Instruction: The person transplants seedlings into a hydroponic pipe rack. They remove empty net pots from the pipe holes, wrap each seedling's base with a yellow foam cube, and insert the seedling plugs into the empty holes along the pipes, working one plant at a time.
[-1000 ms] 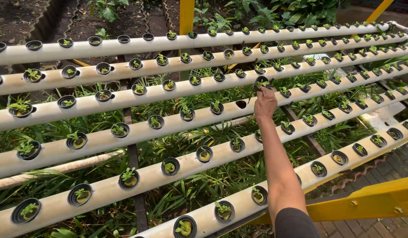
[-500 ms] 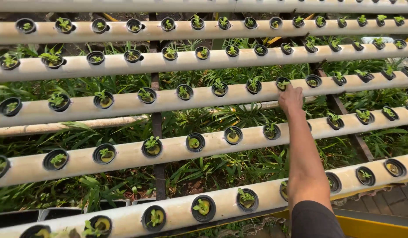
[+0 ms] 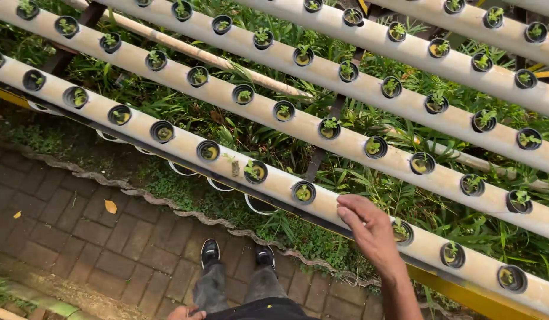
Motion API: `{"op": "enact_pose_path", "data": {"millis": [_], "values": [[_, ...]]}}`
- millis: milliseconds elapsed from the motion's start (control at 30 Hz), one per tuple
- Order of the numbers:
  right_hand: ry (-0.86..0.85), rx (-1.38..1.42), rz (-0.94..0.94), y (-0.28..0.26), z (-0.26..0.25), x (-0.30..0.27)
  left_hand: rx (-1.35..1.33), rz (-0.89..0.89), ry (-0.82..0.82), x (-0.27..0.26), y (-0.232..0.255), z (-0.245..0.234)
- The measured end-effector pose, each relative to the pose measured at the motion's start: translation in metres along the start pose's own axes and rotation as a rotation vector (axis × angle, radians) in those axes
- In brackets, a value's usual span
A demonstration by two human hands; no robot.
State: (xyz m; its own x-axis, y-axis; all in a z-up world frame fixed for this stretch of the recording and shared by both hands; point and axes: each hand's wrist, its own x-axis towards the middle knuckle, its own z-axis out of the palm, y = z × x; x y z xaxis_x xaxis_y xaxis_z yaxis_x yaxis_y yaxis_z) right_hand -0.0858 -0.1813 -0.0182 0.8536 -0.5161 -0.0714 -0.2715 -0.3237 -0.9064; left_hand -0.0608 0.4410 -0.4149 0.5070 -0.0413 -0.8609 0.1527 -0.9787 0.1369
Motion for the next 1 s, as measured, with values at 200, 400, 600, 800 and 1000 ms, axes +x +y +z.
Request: {"op": "enact_pose_path", "data": {"millis": [200,400,600,800,1000], "values": [[-0.135,-0.158,0.242,-0.010,0.117,-0.031,-0.264,0.536,0.364,-0.165,0.238,-0.175],[-0.062,-0.329,0.134,-0.019,0.158,-0.009,-0.209,0.771,0.293,-0.200,0.287,-0.214],[0.433,-0.530,0.020,0.021,0.109,0.023,-0.168,0.777,0.199,-0.211,0.270,-0.236],[0.432,-0.422,0.169,0.020,0.098,0.026,-0.098,0.743,0.315,-0.174,0.233,-0.250],[0.348,-0.251,0.280,0.005,0.147,0.042,-0.108,0.746,0.332,-0.171,0.235,-0.263]]}}
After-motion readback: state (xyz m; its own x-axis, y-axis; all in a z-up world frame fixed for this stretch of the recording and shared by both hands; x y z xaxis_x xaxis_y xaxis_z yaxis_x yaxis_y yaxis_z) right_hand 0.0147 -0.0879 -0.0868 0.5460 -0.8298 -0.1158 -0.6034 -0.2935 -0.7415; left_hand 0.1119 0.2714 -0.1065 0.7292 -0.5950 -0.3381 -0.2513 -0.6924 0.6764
